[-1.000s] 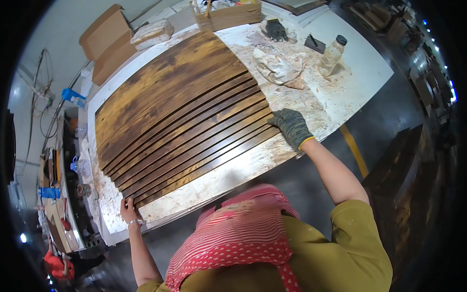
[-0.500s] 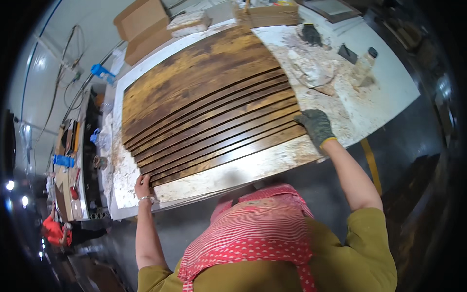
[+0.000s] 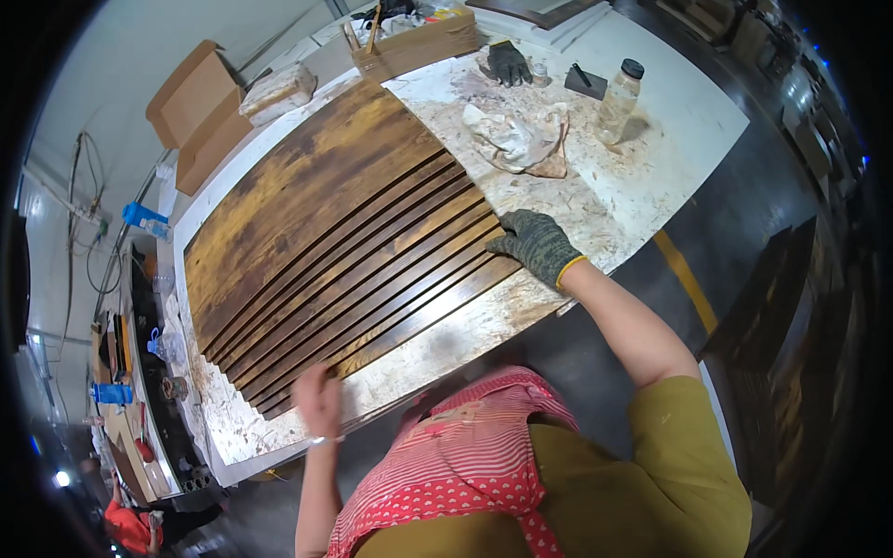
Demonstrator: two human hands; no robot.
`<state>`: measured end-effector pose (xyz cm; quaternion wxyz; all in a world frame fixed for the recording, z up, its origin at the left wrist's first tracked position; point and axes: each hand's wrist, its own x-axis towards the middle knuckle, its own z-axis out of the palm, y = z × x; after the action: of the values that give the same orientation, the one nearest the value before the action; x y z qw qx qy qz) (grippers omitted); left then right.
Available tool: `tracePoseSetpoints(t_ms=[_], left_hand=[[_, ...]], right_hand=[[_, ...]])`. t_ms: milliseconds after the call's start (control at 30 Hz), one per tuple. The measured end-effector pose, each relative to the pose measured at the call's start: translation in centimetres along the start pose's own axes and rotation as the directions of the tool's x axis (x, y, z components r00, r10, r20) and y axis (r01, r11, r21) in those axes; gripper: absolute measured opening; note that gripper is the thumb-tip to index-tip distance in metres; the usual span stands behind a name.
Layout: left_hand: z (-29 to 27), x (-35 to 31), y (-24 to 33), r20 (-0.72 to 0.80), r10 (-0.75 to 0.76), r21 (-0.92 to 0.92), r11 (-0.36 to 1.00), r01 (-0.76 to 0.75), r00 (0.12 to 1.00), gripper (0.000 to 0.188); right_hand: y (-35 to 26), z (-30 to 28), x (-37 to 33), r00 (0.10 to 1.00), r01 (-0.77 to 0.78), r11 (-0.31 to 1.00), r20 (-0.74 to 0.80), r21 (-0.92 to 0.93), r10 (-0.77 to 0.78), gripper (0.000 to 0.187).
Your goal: The person sands wooden panels using a sanding block, wipes them with a cloth, and stacks and aligns the panels by hand on the workbench.
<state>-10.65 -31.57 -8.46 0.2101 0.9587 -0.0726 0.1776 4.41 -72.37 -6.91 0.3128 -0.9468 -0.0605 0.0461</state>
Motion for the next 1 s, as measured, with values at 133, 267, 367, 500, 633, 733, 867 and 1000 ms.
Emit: tracePoseSetpoints(t_ms=[133, 267, 367, 500, 633, 733, 867, 1000], left_hand=[[6.3, 6.9, 9.8, 0.433, 0.34, -0.124, 0.94, -0.318, 0.835, 0.059], [9.8, 6.7, 10.5, 0.309, 0.45, -0.114, 0.892, -0.437, 0.838, 0.047], [9.7, 6.9, 10.3, 0.269, 0.472, -0.159, 0.882, -0.444, 0.84, 0.041], [9.8, 7.0, 10.1, 0.238, 0.472, -0.187, 0.88, -0.437, 0.849, 0.038], [9.8, 7.1, 10.2, 0.236, 0.472, -0.183, 0.88, -0.438, 0.85, 0.037], [9.7, 7.3, 10.4, 0.245, 0.472, -0.18, 0.88, -0.439, 0.847, 0.036], [9.4, 7.2, 11.0, 0.246, 0.462, -0.159, 0.886, -0.435, 0.852, 0.035], [9.4, 6.9, 11.2, 0.229, 0.458, -0.174, 0.887, -0.427, 0.859, 0.035]], right_hand=[[-0.9, -0.7, 0.0, 0.995, -0.079, 0.997, 0.053, -0.006, 0.08, 0.057], [0.2, 0.4, 0.4, 0.998, -0.062, 0.998, 0.03, 0.023, 0.061, 0.056], [-0.1, 0.4, 0.0, 0.999, -0.052, 0.998, -0.012, 0.023, 0.052, 0.049], [-0.5, 0.7, 0.0, 0.998, -0.05, 0.998, -0.043, 0.041, 0.052, 0.044], [-0.1, 1.4, -0.1, 0.993, -0.065, 0.996, -0.098, 0.059, 0.071, 0.042], [-0.2, 1.8, -0.3, 0.984, -0.107, 0.991, -0.137, 0.085, 0.118, 0.044], [0.0, 2.0, -0.2, 0.966, -0.209, 0.969, -0.127, 0.131, 0.225, 0.044], [0.1, 2.1, -0.9, 0.973, -0.125, 0.991, -0.188, 0.058, 0.133, 0.046]])
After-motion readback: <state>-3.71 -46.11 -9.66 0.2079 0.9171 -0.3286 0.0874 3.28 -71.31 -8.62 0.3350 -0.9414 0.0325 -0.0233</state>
